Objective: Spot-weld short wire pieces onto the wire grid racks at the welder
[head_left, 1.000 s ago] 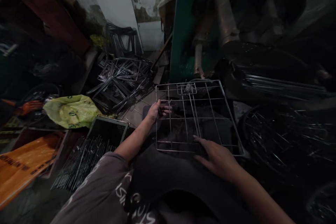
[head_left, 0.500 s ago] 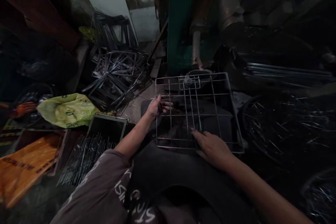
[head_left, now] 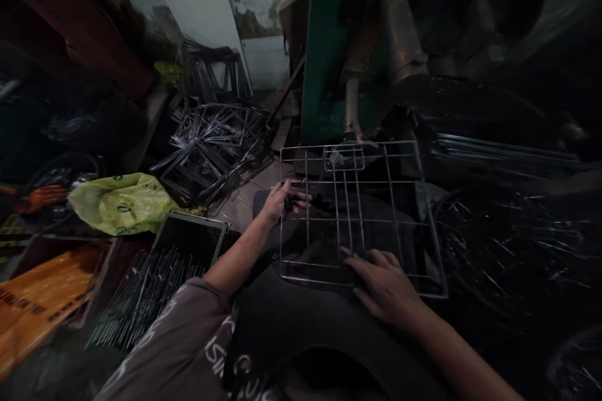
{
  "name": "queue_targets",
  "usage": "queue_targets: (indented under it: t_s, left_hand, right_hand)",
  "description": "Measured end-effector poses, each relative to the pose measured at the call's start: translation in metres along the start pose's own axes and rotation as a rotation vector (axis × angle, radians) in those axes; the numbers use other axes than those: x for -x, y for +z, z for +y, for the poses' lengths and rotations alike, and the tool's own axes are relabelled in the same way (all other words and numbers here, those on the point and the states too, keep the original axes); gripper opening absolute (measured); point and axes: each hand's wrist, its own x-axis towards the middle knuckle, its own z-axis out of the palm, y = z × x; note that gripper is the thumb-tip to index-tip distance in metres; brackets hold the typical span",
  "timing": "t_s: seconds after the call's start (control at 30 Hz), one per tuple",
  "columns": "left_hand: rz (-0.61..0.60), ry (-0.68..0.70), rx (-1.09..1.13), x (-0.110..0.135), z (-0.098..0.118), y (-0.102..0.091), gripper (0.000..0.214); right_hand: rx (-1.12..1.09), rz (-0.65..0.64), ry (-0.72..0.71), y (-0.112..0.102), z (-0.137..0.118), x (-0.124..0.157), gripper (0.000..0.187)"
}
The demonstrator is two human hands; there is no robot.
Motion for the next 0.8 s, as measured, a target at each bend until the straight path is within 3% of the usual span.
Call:
queue_targets:
  t_s: [0.33, 0.8]
  left_hand:
    - [-0.085, 0.026, 0.025, -0.005, 0.007, 0.012, 0.036]
    - [-0.152, 0.037, 0.020, -0.051, 0.029, 0.019, 0.045]
  right_hand:
    - [0.005, 0.052, 0.011, 0.012, -0.006, 0.009, 0.043]
    - [-0.005, -0.040, 0.113, 0.000, 0.017, -0.022, 0.047]
